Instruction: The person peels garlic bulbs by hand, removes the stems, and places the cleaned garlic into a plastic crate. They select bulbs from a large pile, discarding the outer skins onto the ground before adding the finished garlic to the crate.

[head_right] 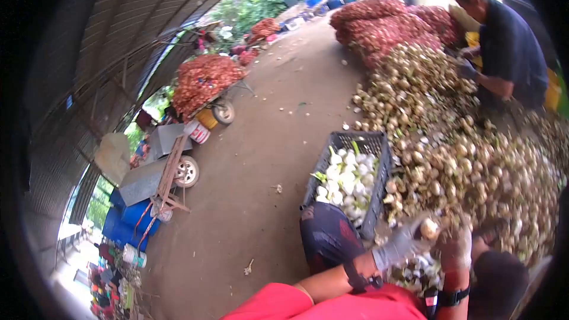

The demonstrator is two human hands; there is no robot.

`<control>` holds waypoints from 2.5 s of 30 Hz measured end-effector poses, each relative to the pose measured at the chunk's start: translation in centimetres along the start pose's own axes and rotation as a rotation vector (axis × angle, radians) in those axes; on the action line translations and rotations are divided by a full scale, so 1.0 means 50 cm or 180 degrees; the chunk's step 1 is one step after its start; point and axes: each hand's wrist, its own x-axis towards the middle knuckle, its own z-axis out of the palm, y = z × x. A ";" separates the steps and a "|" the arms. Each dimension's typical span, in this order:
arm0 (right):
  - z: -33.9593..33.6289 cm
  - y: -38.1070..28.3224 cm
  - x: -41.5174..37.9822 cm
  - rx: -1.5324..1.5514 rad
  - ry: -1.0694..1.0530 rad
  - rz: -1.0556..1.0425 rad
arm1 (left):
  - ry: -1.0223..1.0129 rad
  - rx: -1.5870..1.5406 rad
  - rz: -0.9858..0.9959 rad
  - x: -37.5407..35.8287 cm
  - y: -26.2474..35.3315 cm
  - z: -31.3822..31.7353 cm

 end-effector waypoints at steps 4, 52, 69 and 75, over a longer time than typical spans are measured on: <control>-0.004 -0.087 -0.093 0.1384 -0.0150 0.1008 | -0.0057 0.1367 0.1193 -0.045 0.139 -0.009; -0.046 -0.138 -0.068 0.0467 -0.0798 0.2103 | -0.1070 0.2451 0.1509 0.002 0.112 -0.011; -0.051 -0.121 -0.055 0.0073 -0.1503 0.2312 | -0.0128 0.0542 -0.1201 0.014 0.035 0.015; -0.074 -0.054 -0.026 -0.2497 -0.0878 0.0701 | -0.1043 0.0289 -0.0034 0.012 0.060 -0.031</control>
